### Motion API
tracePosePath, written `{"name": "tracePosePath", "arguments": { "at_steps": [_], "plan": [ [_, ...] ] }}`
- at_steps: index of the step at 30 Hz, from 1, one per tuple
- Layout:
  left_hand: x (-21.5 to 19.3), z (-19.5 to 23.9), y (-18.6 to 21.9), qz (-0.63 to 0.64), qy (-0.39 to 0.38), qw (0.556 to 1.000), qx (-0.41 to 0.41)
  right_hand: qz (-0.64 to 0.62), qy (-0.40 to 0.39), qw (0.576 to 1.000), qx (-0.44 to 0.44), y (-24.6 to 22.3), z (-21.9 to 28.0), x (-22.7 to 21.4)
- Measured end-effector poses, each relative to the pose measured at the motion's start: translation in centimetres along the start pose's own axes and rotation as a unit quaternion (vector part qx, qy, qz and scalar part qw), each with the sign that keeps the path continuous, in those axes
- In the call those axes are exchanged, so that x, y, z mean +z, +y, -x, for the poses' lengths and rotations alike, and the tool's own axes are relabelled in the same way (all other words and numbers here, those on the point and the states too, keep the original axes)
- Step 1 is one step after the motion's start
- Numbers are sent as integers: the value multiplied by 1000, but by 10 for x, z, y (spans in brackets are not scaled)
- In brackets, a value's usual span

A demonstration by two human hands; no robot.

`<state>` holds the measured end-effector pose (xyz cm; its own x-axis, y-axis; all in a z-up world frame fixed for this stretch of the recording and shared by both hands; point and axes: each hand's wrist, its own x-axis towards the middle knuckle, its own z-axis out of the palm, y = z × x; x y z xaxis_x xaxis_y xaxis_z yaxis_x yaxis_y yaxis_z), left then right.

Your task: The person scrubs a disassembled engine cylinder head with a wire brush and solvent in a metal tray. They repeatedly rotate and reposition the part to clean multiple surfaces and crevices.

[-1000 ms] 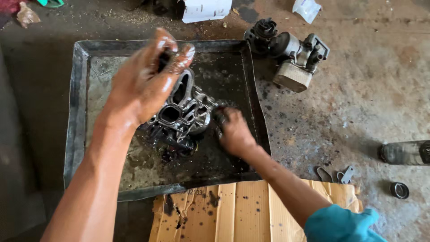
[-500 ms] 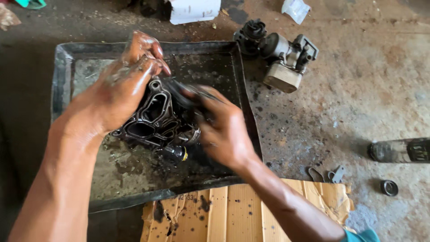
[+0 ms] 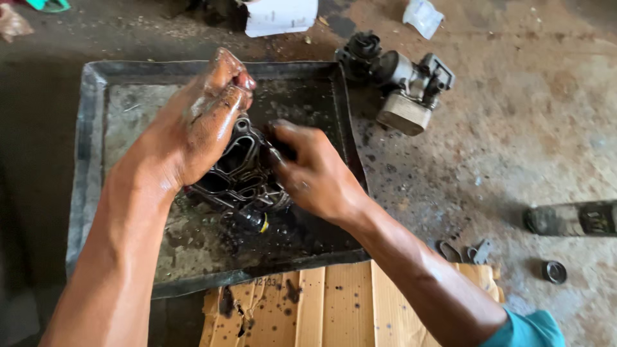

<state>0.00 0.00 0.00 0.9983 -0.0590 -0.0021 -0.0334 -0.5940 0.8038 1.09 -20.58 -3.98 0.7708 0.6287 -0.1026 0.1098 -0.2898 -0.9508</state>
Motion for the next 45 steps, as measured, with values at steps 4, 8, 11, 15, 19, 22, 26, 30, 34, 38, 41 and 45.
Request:
{"name": "tracePosePath", "arguments": {
  "at_steps": [4,8,11,15,19,22,26,30,34,38,41,45],
  "plan": [
    [-11,13,-23,61,-25,996,57,222,21,916,-335,12,9,-2],
    [-26,19,-31,29,-33,998,-38,307,45,880,-360,-6,3,-5],
    [-23,27,-30,107,-73,992,10,159,89,965,-189,-15,-9,10],
    [-25,33,-18,30,-64,997,43,162,82,953,-243,-7,-20,24],
    [-24,34,-3,36,-55,997,47,228,29,914,-333,-4,-17,11],
    [-20,34,-5,59,-37,995,69,119,-8,974,-192,-11,-11,11],
    [-22,37,-15,111,-24,992,57,99,-15,977,-189,-26,-12,20],
    [-27,34,-20,114,-30,987,109,306,-80,898,-305,-40,-25,10],
    [-25,33,-22,102,-22,990,97,303,-235,899,-213,-52,-40,-12],
    [-22,44,-37,101,13,993,60,353,-262,898,-17,-16,-46,-46],
    [-30,46,-53,66,30,993,89,232,-122,963,66,59,-42,-45],
    [-25,41,-67,-121,170,959,191,317,53,937,-138,164,-41,2]
  ]
}}
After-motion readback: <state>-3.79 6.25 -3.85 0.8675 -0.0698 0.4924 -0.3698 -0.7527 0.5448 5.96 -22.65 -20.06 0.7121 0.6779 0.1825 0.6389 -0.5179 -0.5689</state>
